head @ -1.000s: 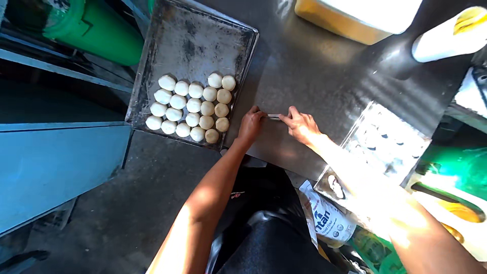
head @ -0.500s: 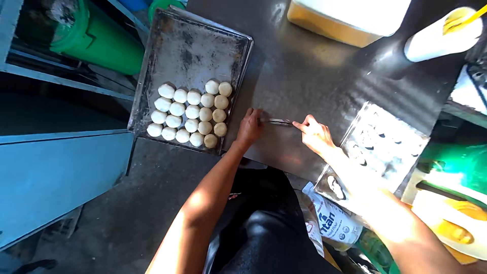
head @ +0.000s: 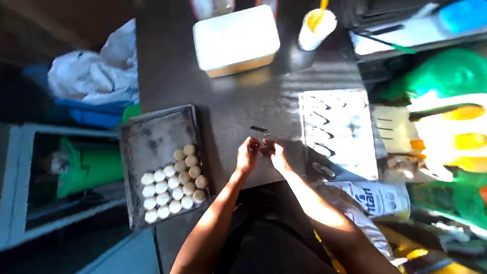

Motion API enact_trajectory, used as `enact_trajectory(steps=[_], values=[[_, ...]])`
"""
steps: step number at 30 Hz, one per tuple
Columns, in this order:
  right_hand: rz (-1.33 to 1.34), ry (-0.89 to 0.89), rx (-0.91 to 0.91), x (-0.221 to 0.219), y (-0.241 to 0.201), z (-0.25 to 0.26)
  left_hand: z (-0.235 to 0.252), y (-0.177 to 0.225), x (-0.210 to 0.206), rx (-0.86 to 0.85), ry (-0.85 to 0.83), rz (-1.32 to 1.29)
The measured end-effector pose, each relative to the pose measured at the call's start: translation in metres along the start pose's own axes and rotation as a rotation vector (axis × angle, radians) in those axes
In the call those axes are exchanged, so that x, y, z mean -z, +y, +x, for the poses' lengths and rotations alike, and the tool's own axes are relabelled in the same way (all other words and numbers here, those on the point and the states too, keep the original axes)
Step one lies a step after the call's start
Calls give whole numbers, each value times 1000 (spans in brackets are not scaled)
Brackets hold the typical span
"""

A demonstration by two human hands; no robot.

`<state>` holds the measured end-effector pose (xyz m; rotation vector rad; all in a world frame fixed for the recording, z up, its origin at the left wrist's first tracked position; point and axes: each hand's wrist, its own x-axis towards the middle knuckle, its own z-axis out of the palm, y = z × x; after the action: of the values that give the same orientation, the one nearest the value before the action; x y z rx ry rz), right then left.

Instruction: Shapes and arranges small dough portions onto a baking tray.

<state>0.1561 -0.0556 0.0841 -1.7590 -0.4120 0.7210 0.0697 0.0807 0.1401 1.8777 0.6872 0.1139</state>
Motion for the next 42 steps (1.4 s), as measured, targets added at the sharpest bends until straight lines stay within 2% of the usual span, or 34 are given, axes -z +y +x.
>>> enact_trajectory(steps=[3, 6, 8, 10, 12, 13, 14, 16, 18, 20, 22, 26, 28, 31, 33, 36, 39, 42], values=[[218, 97, -63, 47, -8, -9, 13, 51, -37, -63, -98, 1], [384, 258, -126, 111, -30, -22, 33, 83, -78, -134, -131, -27], [616, 317, -190, 154, -32, -17, 53, 99, -111, -94, -180, -108], [780, 291, -287, 195, -32, -6, 73, 111, -149, -48, -221, -199], [823, 247, -387, 233, -24, 8, 93, 122, -184, 0, -256, -274], [810, 221, -377, 250, -18, 15, 103, 128, -200, 27, -272, -303], [748, 220, -341, 266, -12, 22, 112, 134, -214, 42, -285, -332], [458, 282, -217, 294, 5, 35, 131, 144, -237, 56, -320, -353], [12, 356, -136, 318, 14, 48, 148, 156, -249, 54, -364, -245], [-254, 370, -90, 341, 35, 64, 164, 159, -258, 21, -347, -34], [-316, 359, -66, 355, 49, 76, 175, 157, -262, -48, -313, 247], [-361, 314, -42, 366, 54, 85, 199, 162, -271, -239, -262, 558], [-425, 314, -33, 366, 58, 88, 216, 143, -283, -333, -220, 670], [-579, 375, 129, 361, 76, 89, 220, 115, -291, -399, -194, 769], [-663, 396, 133, 362, 78, 92, 211, 118, -279, -389, -202, 763], [-722, 351, 87, 354, 49, 84, 172, 138, -220, -280, -129, 654], [-682, 333, 71, 329, 11, 69, 128, 96, -115, -232, 81, 691], [-639, 400, 124, 298, -17, 48, 40, 50, 22, 85, 322, 759]])
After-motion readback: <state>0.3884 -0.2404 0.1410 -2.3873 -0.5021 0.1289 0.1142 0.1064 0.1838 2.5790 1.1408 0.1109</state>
